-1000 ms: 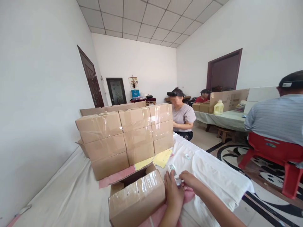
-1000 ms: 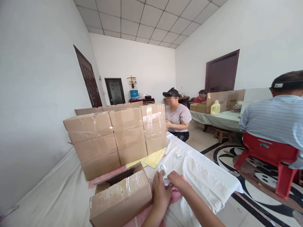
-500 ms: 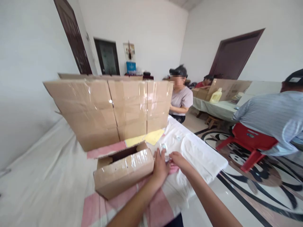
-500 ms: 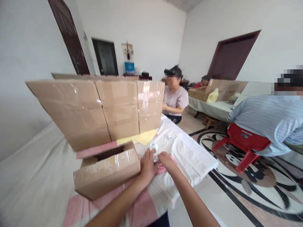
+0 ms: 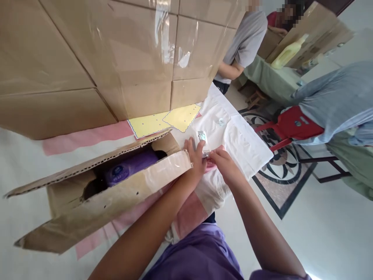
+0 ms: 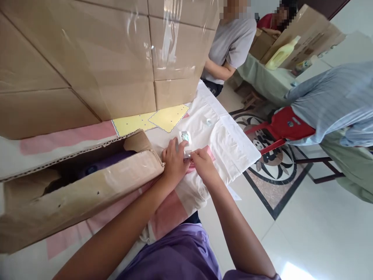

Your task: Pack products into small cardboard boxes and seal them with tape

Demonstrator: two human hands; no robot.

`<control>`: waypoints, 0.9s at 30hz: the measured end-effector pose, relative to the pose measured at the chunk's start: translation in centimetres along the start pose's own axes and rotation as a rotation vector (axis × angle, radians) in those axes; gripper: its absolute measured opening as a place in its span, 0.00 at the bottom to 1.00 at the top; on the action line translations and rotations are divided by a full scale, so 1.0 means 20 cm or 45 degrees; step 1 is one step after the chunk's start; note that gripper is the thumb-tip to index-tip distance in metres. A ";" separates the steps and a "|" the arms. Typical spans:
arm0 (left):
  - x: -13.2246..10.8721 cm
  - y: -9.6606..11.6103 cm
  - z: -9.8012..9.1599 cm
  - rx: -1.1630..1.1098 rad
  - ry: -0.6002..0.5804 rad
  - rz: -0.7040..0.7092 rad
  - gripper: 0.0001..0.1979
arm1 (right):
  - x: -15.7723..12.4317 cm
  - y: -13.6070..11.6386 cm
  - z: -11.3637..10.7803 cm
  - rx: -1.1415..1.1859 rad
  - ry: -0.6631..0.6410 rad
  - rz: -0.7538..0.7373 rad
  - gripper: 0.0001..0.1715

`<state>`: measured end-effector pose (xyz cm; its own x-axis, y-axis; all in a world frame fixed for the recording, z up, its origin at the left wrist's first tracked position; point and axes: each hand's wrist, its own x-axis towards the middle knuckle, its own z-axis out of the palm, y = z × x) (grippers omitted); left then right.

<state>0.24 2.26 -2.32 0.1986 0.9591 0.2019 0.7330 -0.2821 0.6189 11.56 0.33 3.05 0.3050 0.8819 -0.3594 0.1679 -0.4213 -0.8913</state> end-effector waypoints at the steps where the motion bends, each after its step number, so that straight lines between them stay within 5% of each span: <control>1: 0.00 0.00 -0.01 -0.018 -0.006 -0.011 0.29 | -0.01 0.00 0.01 -0.006 0.006 0.002 0.10; 8: 0.01 0.00 0.03 -0.155 0.089 -0.087 0.24 | -0.02 0.07 0.06 0.029 0.119 0.000 0.17; 16: 0.06 -0.04 0.24 -0.280 0.219 -0.198 0.18 | 0.08 0.22 0.05 -0.243 0.153 -0.122 0.25; 27: 0.08 -0.12 0.30 -0.282 0.153 -0.159 0.23 | 0.12 0.37 0.11 -0.319 0.397 -0.340 0.30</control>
<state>2.68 4.54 -8.06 0.0276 0.9806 0.1942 0.5844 -0.1734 0.7927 11.44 -0.21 -4.95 0.4808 0.8768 0.0072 0.4877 -0.2606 -0.8332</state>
